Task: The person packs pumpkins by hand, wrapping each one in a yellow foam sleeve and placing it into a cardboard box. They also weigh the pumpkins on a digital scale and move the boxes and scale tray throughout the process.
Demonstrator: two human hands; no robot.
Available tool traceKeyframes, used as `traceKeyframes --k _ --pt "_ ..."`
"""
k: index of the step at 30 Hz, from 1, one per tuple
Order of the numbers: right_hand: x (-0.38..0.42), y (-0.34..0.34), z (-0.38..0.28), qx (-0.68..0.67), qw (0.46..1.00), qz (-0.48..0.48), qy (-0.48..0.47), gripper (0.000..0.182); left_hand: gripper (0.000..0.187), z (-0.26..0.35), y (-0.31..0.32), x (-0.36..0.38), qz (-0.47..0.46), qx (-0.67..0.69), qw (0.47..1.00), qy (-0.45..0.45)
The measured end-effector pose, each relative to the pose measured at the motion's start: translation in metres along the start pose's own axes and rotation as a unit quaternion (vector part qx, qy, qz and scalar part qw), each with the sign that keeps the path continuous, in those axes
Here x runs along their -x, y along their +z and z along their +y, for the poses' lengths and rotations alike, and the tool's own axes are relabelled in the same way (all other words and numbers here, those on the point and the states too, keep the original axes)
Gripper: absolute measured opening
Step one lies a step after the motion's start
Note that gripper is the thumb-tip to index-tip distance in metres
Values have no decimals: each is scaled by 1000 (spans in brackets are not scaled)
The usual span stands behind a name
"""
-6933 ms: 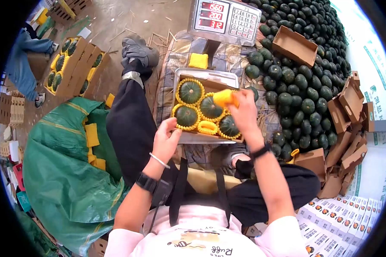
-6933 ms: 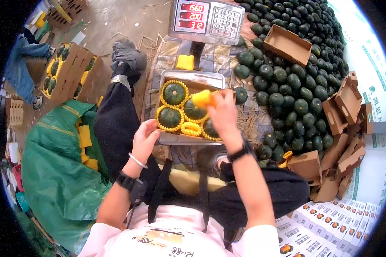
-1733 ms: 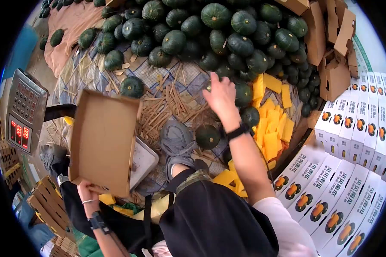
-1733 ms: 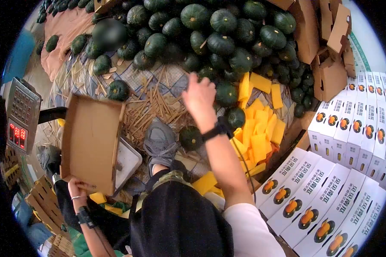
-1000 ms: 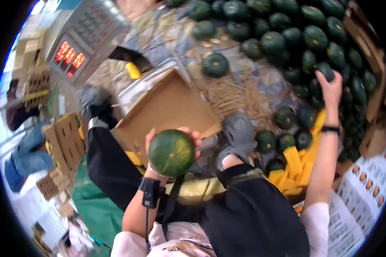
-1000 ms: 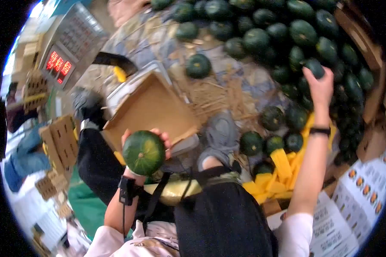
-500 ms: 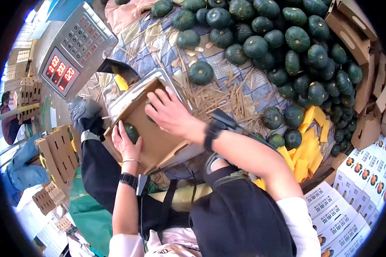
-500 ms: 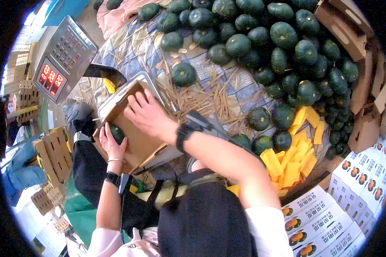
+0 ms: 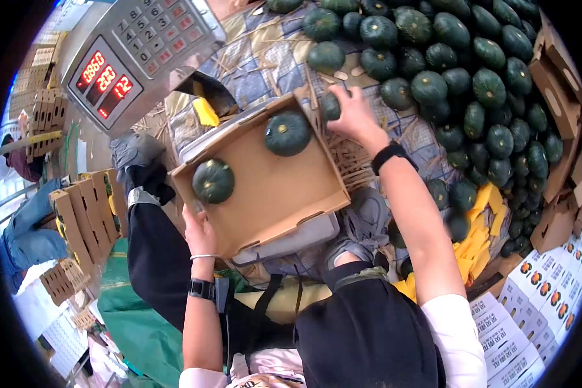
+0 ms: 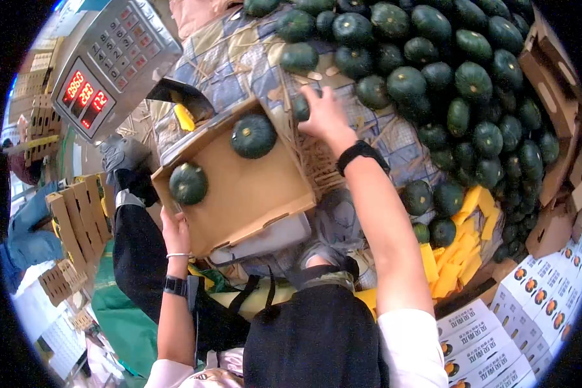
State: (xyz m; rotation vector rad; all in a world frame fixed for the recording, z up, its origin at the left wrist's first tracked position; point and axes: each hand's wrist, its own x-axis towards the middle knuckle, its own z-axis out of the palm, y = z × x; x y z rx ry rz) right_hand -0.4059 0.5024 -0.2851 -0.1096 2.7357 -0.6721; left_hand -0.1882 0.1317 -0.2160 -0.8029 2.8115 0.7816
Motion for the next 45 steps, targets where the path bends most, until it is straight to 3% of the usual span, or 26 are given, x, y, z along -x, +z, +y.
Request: traceKeyframes --k 3,5,6,9,10,11,16,18,19,20,21,22,24,27,29,30,31,32,33,34,35,36,40,41,42,45 --pt "18 -39 -23 -210 965 153 40 73 64 13 -1 -20 3 -6 1000 16" --pt "58 -69 -59 -170 936 255 -174 74 60 1 6 -27 44 -24 996 67" --pt "73 -74 -78 -143 937 189 -256 71 58 4 8 -30 51 -34 995 76" --pt "112 -34 -133 -51 952 16 -301 63 53 -21 14 -38 26 31 997 66" --pt "114 13 -137 -7 944 125 -304 54 53 -28 16 -38 23 56 997 57" --pt "111 34 -136 22 941 130 -313 49 53 -23 14 -37 14 71 996 61" --pt "117 -23 -118 -157 954 30 -254 58 61 -61 0 -49 -14 120 988 99" --pt "98 -83 -62 -185 951 179 -172 50 66 -38 -16 -44 -63 182 981 -24" --pt "77 -93 -13 0 912 361 -193 34 67 -61 -14 -46 -43 250 967 40" --pt "59 -102 27 132 936 325 -14 37 65 -60 -19 -43 35 120 988 93" --pt "41 -105 71 247 898 364 -24 42 62 -28 -28 -32 46 140 986 83" --pt "26 -94 118 280 911 301 -22 47 59 16 -34 -19 58 158 983 74" --pt "21 -105 136 242 939 236 -61 58 52 60 -34 -8 36 203 971 119" --pt "30 -128 91 23 984 131 119 64 50 119 -27 12 -159 362 913 102" --pt "61 -133 61 -353 924 -8 147 60 56 177 -13 33 -253 508 821 58" --pt "79 -128 49 -404 911 -79 3 55 61 209 -3 46 -265 589 763 24" --pt "98 -133 32 -537 827 -163 -32 46 63 222 0 56 -318 633 705 -41" --pt "106 -143 29 -542 835 -84 -45 36 66 232 3 63 -368 668 639 -103" --pt "95 -148 51 -402 911 89 -14 37 69 236 5 66 -413 694 567 -164" --pt "78 -156 83 -241 935 258 21 38 68 210 10 68 -442 674 572 -154" --pt "66 -172 114 0 914 401 65 47 69 189 5 72 -479 669 549 -150" --pt "58 -189 145 243 819 510 102 56 71 173 -1 76 -513 665 523 -144" --pt "41 -236 189 64 940 233 240 57 76 141 -27 78 -412 668 539 -306" --pt "36 -250 162 151 928 158 300 57 77 134 -28 73 -374 675 542 -332" --pt "28 -249 156 237 919 175 262 57 78 130 -28 68 -336 679 545 -359" --pt "-37 -235 162 212 896 391 -26 55 70 132 -32 58 -284 676 550 -400"
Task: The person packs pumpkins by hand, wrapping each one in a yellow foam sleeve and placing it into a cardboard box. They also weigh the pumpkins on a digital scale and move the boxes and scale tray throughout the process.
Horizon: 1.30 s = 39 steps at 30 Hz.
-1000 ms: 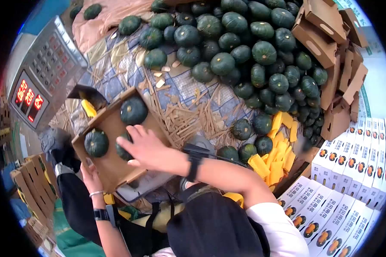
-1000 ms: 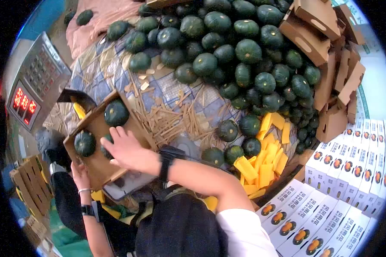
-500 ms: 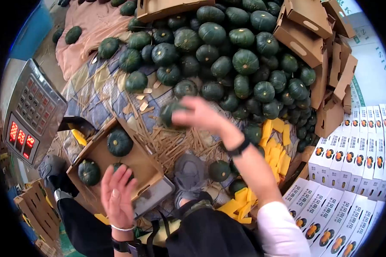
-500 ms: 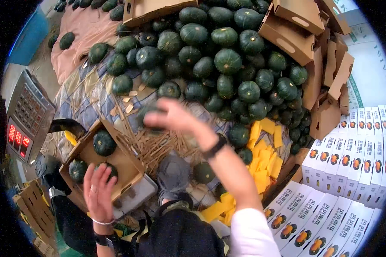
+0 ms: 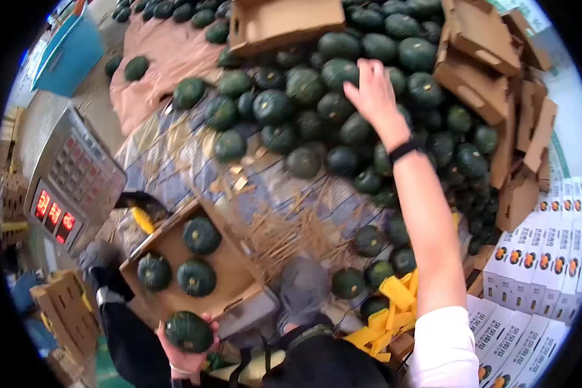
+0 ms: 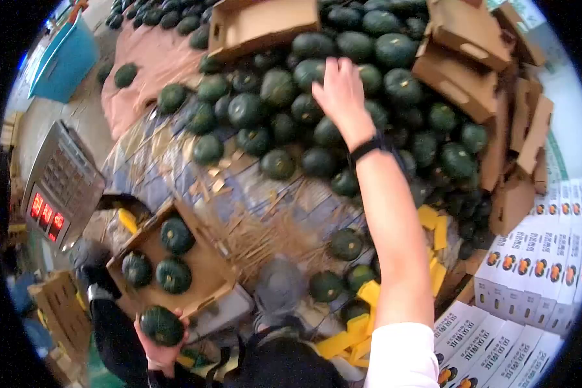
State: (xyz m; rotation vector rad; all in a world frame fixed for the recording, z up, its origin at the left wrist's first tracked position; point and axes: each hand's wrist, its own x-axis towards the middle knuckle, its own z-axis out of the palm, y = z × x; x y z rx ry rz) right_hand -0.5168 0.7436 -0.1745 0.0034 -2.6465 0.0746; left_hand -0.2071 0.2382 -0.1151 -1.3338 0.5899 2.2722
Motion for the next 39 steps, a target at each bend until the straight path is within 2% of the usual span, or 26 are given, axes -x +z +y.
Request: traceKeyframes --k 2,3,5,6,7,8,9,10,11,13,15,17,19,20,21,23,24,25,27,28,29,31,33,35,37,39 --pt "-23 42 -13 -8 992 -101 74 69 65 10 -4 7 9 -37 999 24" --pt "-24 45 -27 86 978 -148 121 75 65 15 -7 8 -14 -81 996 40" --pt "-30 53 -32 128 971 -147 140 81 69 23 0 9 -34 -194 976 92" --pt "-36 51 -30 116 971 -149 143 79 68 25 -3 4 -57 -259 948 174" --pt "-35 52 -25 109 971 -153 146 77 67 32 -10 -3 -20 -333 915 228" --pt "-32 60 -6 -5 981 -148 126 72 67 39 -22 -12 26 -460 837 295" --pt "-36 69 8 -119 978 -138 103 67 67 46 -44 -23 95 -628 676 374" --pt "-32 62 7 -305 925 -163 161 64 69 47 -39 -28 124 -691 574 423" --pt "-16 43 2 -474 832 -191 217 61 70 44 -33 -34 152 -746 462 455" --pt "26 -6 -24 -703 561 -211 383 58 75 33 -64 -60 197 -771 398 456" --pt "78 -33 -56 -782 448 -233 365 52 75 25 -57 -59 206 -786 338 475" --pt "117 -62 -94 -809 371 -280 360 50 73 18 -29 -47 177 -775 325 512" --pt "136 -86 -157 -770 477 -259 336 57 75 13 -6 -48 106 -753 401 511" --pt "136 -94 -184 -734 524 -313 296 60 78 8 1 -55 101 -740 446 492" --pt "136 -102 -208 -692 570 -362 253 63 77 5 -9 -73 68 -713 527 457" --pt "131 -108 -259 -591 693 -401 96 65 75 -10 2 -66 84 -689 557 455" --pt "128 -106 -285 -576 721 -383 40 62 74 -16 4 -60 66 -678 594 428" --pt "128 -101 -310 -560 741 -370 -16 60 66 -25 7 -50 54 -683 581 440" --pt "135 -78 -347 -467 808 -321 -161 62 60 -40 10 -41 2 -746 581 327" --pt "140 -62 -362 -441 787 -385 -193 56 51 -52 13 -39 -22 -735 587 340" --pt "147 -47 -372 -409 764 -450 -216 50 50 -54 11 -42 -25 -749 554 361" --pt "161 -30 -380 -403 734 -487 -247 35 50 -52 1 -50 -54 -774 493 395" --pt "174 -50 -360 -415 775 -407 -248 27 48 -40 10 -46 -50 -791 479 376" --pt "171 -79 -305 -493 760 -391 -165 30 45 -30 -12 -49 -33 -824 454 339" --pt "181 -108 -219 -575 732 -351 102 29 37 -22 -29 -51 -28 -845 403 350" --pt "214 -123 -130 -419 826 -299 230 30 32 -16 -40 -57 -14 -829 421 367"
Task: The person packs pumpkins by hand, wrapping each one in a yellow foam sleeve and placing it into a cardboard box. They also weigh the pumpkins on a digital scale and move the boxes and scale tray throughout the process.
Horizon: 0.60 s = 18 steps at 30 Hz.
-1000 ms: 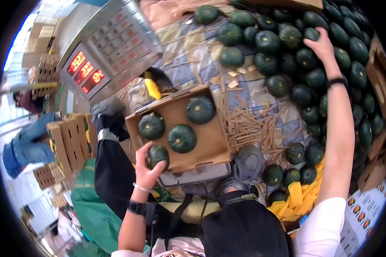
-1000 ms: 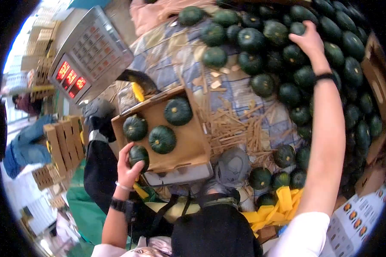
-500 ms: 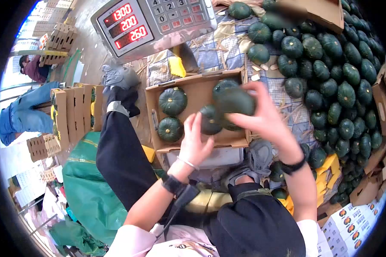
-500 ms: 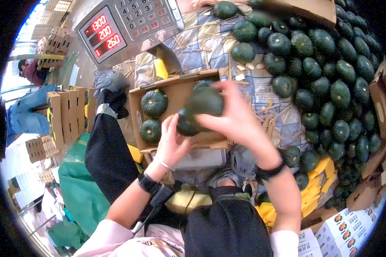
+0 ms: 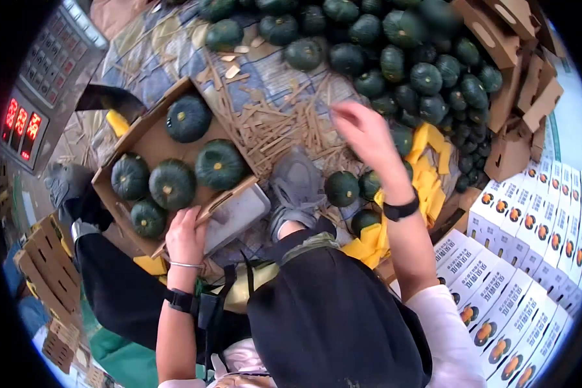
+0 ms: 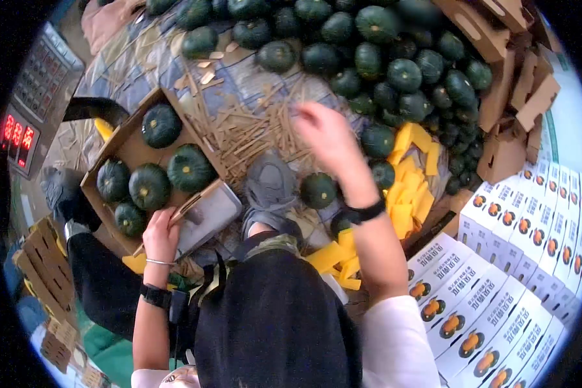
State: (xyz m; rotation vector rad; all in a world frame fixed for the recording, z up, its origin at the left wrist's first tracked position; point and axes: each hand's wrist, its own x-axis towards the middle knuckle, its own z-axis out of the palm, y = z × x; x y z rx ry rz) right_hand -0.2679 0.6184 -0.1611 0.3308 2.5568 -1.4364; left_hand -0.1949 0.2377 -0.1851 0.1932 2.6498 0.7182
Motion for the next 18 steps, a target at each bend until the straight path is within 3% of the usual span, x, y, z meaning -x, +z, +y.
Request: traceKeyframes --k 1,2,4,5,8,10,12,14,17,18 --pt "24 -27 44 191 981 32 27 27 27 2 0 -1 17 -9 1000 15" --pt "50 -43 75 286 955 1 77 29 26 2 2 -3 12 -11 1000 22" --pt "97 -47 120 290 916 -130 244 43 25 -1 1 0 2 -24 999 25" --pt "120 -25 112 310 904 -80 282 54 24 -2 2 1 9 -32 999 42" --pt "156 20 123 409 876 60 246 57 26 -8 10 10 -43 -55 998 -9" --pt "171 7 188 351 920 173 24 53 30 -12 10 28 -8 -17 999 37" --pt "187 -22 200 313 928 137 151 46 33 21 -16 43 17 52 998 -9" --pt "210 -78 229 188 977 51 82 38 35 31 -32 59 83 71 994 25" --pt "204 -165 187 288 940 173 60 29 33 44 -62 86 103 204 974 -4" --pt "207 -177 98 196 948 244 62 29 32 51 -70 96 92 271 958 -24"
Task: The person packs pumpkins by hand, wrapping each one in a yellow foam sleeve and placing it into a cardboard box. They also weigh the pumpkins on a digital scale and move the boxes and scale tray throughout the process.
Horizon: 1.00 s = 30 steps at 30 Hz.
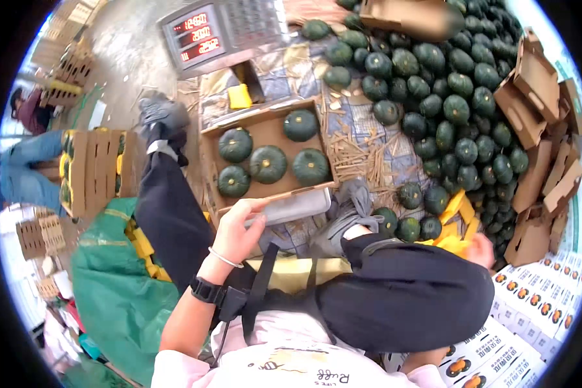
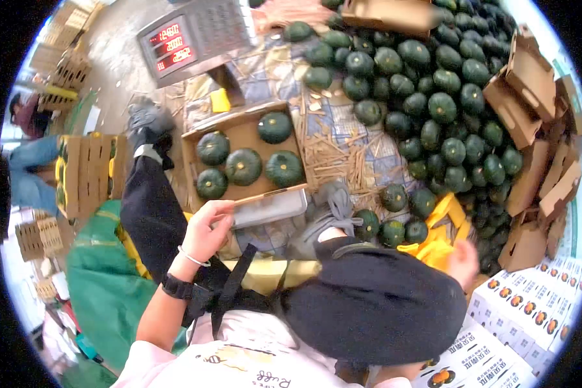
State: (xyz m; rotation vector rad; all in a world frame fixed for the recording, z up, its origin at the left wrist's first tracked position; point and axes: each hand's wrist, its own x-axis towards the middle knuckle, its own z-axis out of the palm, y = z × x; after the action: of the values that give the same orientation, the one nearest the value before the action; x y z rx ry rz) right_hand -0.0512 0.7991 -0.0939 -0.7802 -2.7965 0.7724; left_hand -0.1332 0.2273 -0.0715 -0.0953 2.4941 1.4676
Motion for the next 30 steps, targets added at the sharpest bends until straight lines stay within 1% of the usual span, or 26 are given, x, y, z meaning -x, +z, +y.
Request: traceKeyframes --k 1,2,3,4,5,6,7,8,9,10,12,13,14,15,16,17,18,19,20,21,22,24,25,28,29,30 --pt "-2 -47 -78 -96 993 66 26 28 31 14 -6 10 -17 69 997 -10" --pt "5 -80 -123 -231 965 125 -1 36 31 32 -12 19 -36 137 990 -15" --pt "23 -116 -173 -265 951 148 -64 37 30 49 -19 28 -58 202 977 -17" --pt "43 -139 -208 -321 929 153 -98 32 33 65 -26 36 -92 235 968 16" --pt "68 -151 -240 -423 889 129 -119 28 39 76 -30 44 -115 256 957 77" --pt "93 -154 -267 -548 826 67 -116 24 55 94 -37 49 -143 220 950 167" --pt "115 -149 -290 -645 759 -2 -93 22 76 112 -42 56 -138 157 939 272" --pt "130 -128 -319 -671 719 -108 -145 18 84 130 -44 67 -103 153 923 337" --pt "144 -107 -348 -681 674 -218 -185 14 80 139 -41 77 -80 133 918 365" --pt "152 -70 -353 -470 795 -143 -355 13 77 142 -40 88 -58 113 911 392" --pt "175 -28 -371 -581 736 -313 -152 17 65 116 -30 99 -52 138 924 353" --pt "182 -2 -380 -569 750 -312 -129 20 57 102 -29 108 -4 128 949 289" --pt "186 23 -387 -554 765 -312 -100 23 50 79 -35 111 -43 147 970 189" --pt "188 47 -387 -454 818 -311 -167 24 42 66 -41 117 -64 165 981 77" --pt "191 69 -384 -342 857 -310 -229 26 34 42 -38 121 -47 225 972 40" --pt "192 89 -383 -255 862 -277 -339 24 32 25 -38 125 -56 281 958 0" --pt "194 107 -383 -164 848 -248 -439 23 31 12 -37 130 -65 338 938 -47" --pt "197 121 -381 -207 841 -301 -398 19 28 1 -35 135 -55 342 935 -81" --pt "199 131 -381 -211 835 -298 -412 16 26 -9 -35 136 -44 342 932 -110" --pt "199 141 -379 -219 825 -312 -416 17 28 -18 -36 137 -34 260 957 -125" --pt "199 151 -377 -230 817 -323 -420 18 28 -23 -36 136 -12 230 967 -111" --pt "202 157 -382 -290 829 -440 -187 19 28 -28 -34 133 23 169 983 -76" --pt "199 171 -374 -295 827 -464 -120 20 30 -29 -30 129 47 210 973 -83" --pt "188 170 -384 -206 851 -446 -186 20 30 -38 -26 109 86 202 974 -60" --pt "188 175 -384 -168 873 -323 -324 17 31 -39 -31 103 59 177 978 -88" --pt "187 179 -387 -180 868 -297 -356 16 31 -38 -34 95 43 172 979 -98"
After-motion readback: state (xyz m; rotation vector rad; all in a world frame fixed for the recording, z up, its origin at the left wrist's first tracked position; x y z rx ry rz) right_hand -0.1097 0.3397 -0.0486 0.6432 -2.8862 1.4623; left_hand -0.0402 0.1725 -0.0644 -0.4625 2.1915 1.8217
